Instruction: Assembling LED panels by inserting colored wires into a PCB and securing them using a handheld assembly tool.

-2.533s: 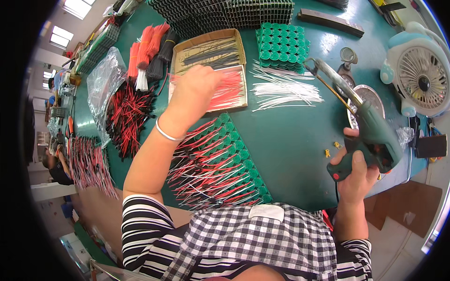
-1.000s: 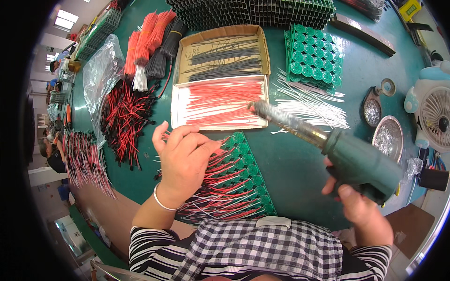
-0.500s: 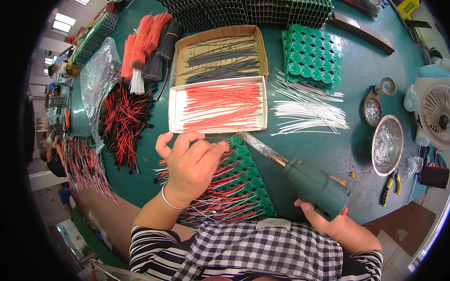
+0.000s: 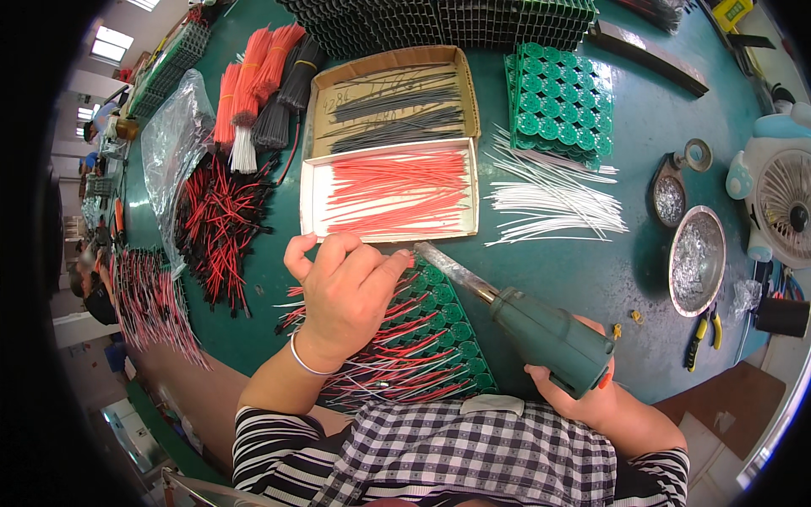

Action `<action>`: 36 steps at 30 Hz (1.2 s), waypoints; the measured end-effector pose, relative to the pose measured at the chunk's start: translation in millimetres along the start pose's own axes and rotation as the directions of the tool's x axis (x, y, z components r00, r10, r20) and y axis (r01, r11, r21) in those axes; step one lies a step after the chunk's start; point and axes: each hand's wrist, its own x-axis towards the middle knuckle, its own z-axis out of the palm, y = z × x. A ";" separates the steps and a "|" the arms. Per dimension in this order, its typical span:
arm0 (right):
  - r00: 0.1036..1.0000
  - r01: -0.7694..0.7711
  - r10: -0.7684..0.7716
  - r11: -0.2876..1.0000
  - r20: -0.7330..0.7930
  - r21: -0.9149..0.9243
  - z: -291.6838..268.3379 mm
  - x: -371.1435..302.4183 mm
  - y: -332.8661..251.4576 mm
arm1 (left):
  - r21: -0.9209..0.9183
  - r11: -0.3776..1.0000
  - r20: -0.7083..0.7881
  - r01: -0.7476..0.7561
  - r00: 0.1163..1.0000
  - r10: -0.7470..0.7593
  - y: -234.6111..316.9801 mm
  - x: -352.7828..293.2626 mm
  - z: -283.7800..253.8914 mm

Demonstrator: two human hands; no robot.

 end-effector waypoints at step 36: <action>0.990 0.125 -0.116 0.985 -0.082 0.121 -1.0 3.9 0.5 | -0.020 1.000 0.004 0.000 1.000 0.000 -0.6 0.2 3.3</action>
